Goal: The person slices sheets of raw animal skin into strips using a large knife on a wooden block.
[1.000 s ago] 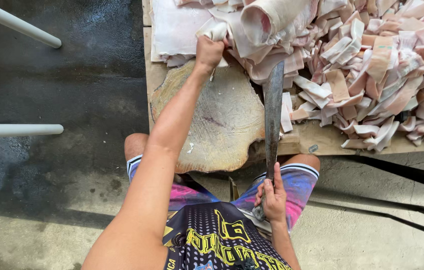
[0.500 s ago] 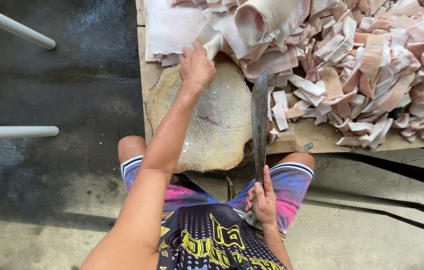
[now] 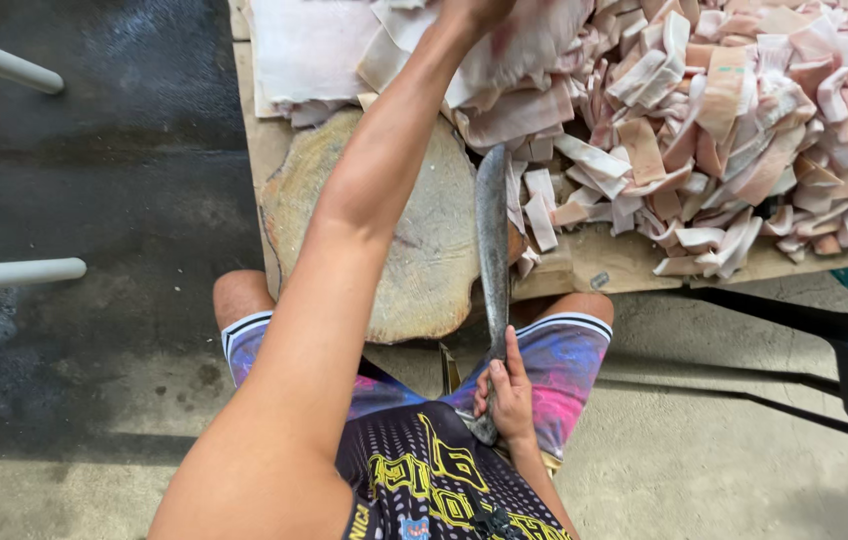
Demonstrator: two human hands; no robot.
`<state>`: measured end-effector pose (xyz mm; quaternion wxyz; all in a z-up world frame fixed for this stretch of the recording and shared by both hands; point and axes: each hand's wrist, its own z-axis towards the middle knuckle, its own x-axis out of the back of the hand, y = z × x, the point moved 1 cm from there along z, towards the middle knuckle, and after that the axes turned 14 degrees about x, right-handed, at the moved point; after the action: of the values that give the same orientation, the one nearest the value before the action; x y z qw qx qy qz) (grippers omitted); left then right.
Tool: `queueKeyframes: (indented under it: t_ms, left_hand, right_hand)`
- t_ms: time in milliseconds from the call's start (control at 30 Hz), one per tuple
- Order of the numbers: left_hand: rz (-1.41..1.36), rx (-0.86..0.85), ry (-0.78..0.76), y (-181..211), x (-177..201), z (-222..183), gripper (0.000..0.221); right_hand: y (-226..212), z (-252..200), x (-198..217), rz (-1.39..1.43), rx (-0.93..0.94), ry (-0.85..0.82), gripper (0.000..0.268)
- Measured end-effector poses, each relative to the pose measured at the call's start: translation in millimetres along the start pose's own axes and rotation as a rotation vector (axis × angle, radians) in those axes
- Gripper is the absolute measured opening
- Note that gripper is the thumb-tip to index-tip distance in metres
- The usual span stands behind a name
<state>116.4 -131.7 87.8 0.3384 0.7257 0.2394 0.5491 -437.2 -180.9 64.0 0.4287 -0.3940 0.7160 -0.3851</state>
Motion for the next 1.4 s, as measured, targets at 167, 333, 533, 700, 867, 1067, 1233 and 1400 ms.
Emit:
queueKeyframes:
  t_ms: [167,333,533,700,867,1067,1233,1400]
  left_hand:
    - [-0.867,-0.054,-0.081,21.8,54.0,-108.6,0.02]
    - [-1.158,0.271,-0.275,23.4,98.3,-234.5,0.03]
    - [-1.3,0.588,-0.388,12.5,111.2,-330.0,0.055]
    - [-1.244,0.718,-0.167,-94.2,110.1,-377.9,0.052]
    - [-1.153,0.704,-0.15,-195.3,75.1,-418.1,0.05]
    - [-1.034,0.399,0.031,-208.4,52.5,-416.0,0.033]
    - [-0.961,0.343,0.218,-208.7,55.0,-423.3,0.032]
    - [-1.123,0.552,0.169,-211.3,74.9,-420.9,0.034]
  right_hand:
    - [-5.0,6.9,-1.9,0.08,0.008,0.001,0.068]
    - [3.8,6.7,10.3,0.088,-0.005,-0.007,0.068]
    - [43.5,13.9,35.7,0.143,-0.007,0.013,0.038]
    - [36.5,14.6,37.1,0.015,0.045,-0.018,0.054]
    - [14.4,13.7,16.9,-0.048,0.091,-0.044,0.067]
    - [2.7,3.6,7.6,-0.197,0.137,-0.062,0.066]
    - [6.7,-13.3,10.7,-0.241,0.184,-0.132,0.065]
    - [11.9,-7.7,4.6,-0.317,0.127,-0.186,0.065]
